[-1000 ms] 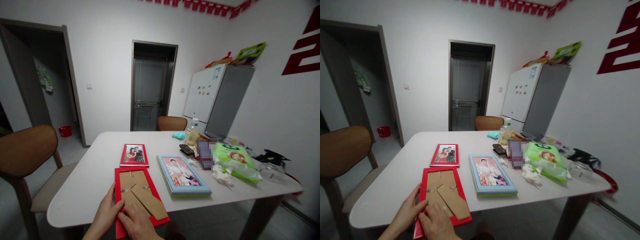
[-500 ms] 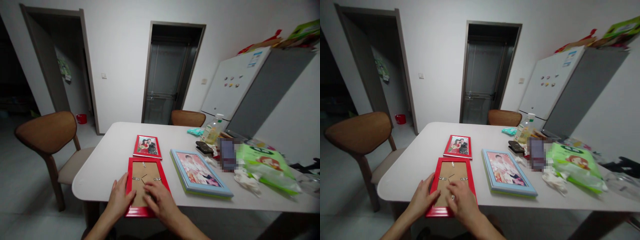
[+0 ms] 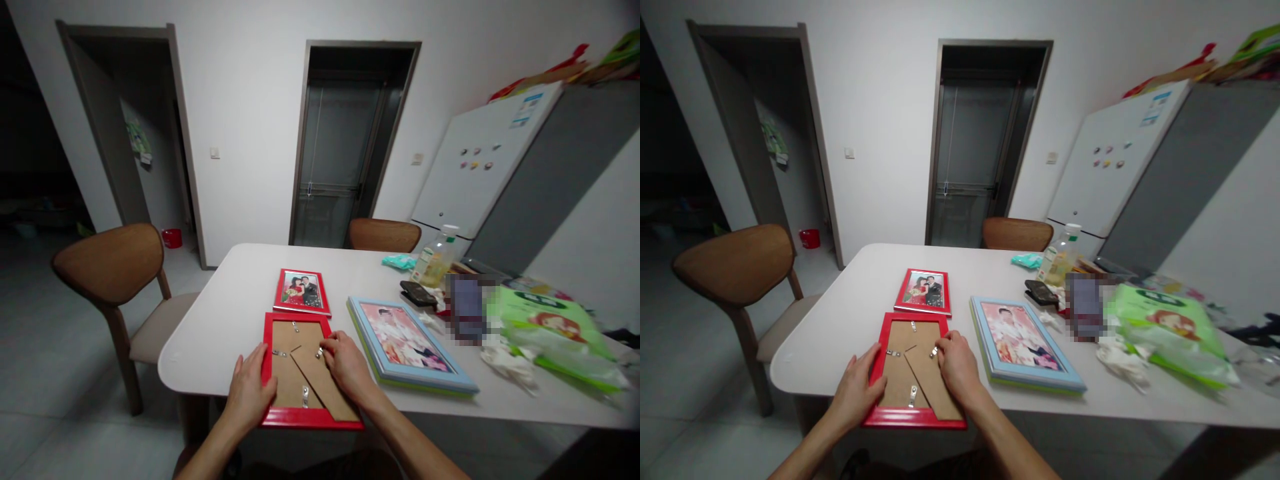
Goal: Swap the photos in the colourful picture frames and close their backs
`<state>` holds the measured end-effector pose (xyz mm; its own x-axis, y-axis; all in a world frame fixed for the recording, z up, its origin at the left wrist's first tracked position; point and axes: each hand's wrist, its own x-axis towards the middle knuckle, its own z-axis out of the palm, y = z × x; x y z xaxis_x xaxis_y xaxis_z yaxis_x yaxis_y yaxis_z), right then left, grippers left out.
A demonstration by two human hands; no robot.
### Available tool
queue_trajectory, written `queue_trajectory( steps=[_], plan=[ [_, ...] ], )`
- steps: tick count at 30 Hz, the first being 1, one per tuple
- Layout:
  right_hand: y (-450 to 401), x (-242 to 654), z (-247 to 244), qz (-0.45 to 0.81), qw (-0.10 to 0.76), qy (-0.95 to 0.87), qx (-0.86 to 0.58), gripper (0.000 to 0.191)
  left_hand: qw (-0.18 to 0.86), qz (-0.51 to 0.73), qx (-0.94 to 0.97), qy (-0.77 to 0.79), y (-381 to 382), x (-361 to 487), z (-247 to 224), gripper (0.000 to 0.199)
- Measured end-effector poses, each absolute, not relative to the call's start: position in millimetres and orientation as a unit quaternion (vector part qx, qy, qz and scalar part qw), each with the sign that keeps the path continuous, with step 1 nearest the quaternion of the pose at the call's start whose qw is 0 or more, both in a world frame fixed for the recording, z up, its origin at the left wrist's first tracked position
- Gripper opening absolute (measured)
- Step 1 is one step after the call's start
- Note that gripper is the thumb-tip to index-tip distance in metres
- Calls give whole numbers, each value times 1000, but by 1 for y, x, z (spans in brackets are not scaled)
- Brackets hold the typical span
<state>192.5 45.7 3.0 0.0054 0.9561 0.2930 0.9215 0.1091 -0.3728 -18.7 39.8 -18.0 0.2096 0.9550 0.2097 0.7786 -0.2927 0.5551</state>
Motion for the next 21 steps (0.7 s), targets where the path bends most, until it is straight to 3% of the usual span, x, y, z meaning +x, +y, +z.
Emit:
queue_trajectory(
  steps=[3,9,15,21],
  plan=[
    [31,188,9,32,262,-734,-626,27,167,268,758,571,39,-18,-18,54],
    [9,172,13,149,225,-847,-458,17,161,265,758,574,39,-17,-17,54],
    [15,166,7,132,237,-836,-477,11,162,264,757,575,38,-17,-16,53],
    [31,150,16,131,261,-806,-516,20,160,258,757,579,37,-17,-16,53]
  ],
)
